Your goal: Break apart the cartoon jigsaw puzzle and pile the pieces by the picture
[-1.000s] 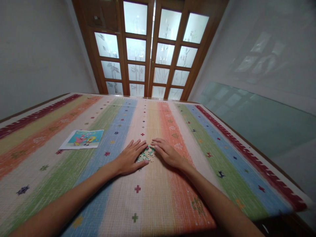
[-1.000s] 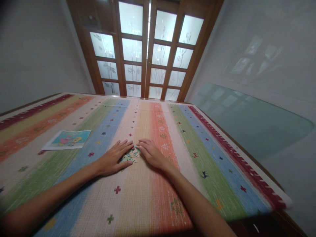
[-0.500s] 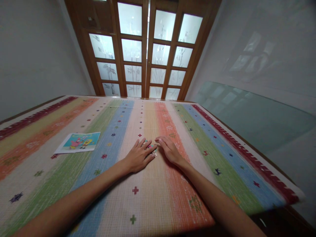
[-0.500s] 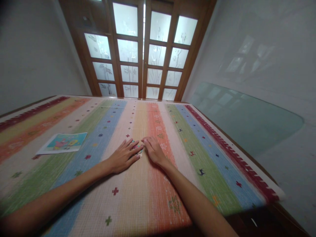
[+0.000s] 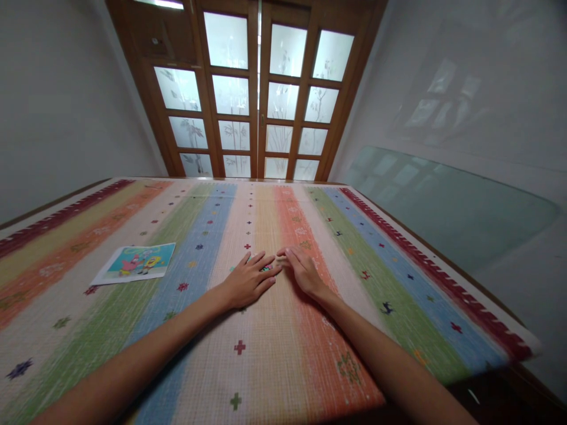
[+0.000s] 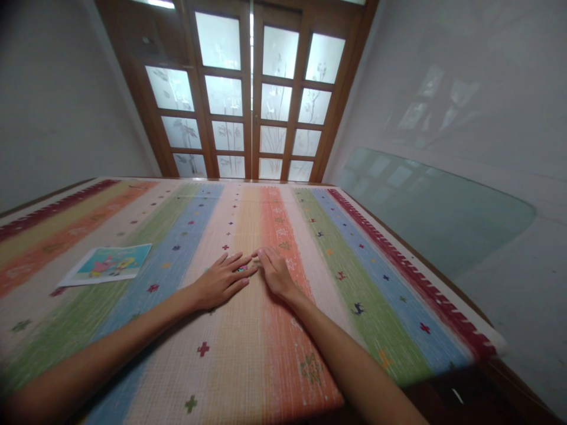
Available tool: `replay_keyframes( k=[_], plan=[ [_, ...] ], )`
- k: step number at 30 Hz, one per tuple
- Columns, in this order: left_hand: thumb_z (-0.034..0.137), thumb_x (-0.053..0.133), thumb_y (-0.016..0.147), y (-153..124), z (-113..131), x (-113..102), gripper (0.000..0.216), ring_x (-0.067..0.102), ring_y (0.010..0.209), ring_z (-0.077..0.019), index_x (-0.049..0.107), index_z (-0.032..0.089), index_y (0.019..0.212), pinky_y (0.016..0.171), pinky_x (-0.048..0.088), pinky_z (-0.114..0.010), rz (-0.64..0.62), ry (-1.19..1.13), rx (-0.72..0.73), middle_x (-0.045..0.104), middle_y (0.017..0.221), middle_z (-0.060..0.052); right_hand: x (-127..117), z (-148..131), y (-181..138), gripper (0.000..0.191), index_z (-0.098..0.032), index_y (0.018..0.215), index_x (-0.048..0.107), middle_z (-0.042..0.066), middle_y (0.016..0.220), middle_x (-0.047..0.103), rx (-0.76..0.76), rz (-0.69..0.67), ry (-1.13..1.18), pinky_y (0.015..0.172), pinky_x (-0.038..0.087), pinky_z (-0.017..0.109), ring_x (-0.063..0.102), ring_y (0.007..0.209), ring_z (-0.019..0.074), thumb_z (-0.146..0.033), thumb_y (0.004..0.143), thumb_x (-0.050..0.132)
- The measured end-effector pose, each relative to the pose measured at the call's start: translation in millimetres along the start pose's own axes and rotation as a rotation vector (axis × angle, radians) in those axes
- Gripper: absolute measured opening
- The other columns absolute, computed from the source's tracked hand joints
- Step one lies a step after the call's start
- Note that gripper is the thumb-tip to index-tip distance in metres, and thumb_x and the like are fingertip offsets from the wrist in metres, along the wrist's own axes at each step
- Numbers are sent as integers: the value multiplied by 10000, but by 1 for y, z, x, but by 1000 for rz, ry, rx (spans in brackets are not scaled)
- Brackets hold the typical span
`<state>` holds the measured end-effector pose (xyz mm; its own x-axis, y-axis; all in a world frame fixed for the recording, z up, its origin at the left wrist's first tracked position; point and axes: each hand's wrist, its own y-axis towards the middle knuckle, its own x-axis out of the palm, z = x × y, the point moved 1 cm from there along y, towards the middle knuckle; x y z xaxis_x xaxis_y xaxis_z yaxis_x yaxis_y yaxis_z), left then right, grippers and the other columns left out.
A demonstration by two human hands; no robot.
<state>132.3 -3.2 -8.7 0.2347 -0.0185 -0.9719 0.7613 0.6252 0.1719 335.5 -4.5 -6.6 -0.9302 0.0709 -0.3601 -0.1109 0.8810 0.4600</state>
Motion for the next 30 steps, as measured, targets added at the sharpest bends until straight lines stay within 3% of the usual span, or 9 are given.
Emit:
replay_keyframes(
  k=[8, 13, 22, 27, 30],
  plan=[
    [439, 321, 1109, -10, -22, -4, 462, 398, 1496, -271, 589, 281, 1449, 1228, 306, -518, 28, -94, 7, 500, 1573, -63, -1, -4, -1, 499, -228, 855, 681, 80, 920, 704, -2, -43, -18, 935, 488, 421, 634, 938, 243, -570, 1043, 370],
    [443, 335, 1099, -24, -47, -9, 466, 395, 1498, -256, 596, 265, 1442, 1237, 290, -514, 34, -131, -19, 501, 1570, -74, 0, -1, -1, 520, -222, 841, 686, 88, 915, 699, -3, -54, -16, 934, 487, 432, 638, 937, 247, -583, 1041, 370],
    [557, 316, 1051, -59, -109, -23, 582, 473, 1437, -292, 627, 211, 1399, 1210, 342, -530, 162, -119, -242, 588, 1490, -99, 0, 0, -1, 495, -216, 845, 677, 85, 922, 682, -11, -75, -20, 951, 473, 439, 624, 940, 243, -550, 1047, 374],
    [626, 366, 1016, -63, -119, -29, 675, 582, 1297, -313, 469, 181, 1513, 1126, 440, -526, 254, -124, -305, 602, 1441, -152, 1, 0, -1, 480, -223, 851, 660, 80, 935, 675, -20, -61, -17, 952, 467, 447, 618, 953, 241, -543, 1049, 363],
    [679, 405, 981, -61, -120, -31, 772, 561, 1300, -325, 373, 172, 1562, 1124, 427, -535, 305, -117, -328, 581, 1437, -168, 1, -1, -1, 471, -224, 850, 656, 79, 935, 671, -20, -63, -14, 950, 466, 449, 615, 955, 241, -537, 1049, 366]
  ],
)
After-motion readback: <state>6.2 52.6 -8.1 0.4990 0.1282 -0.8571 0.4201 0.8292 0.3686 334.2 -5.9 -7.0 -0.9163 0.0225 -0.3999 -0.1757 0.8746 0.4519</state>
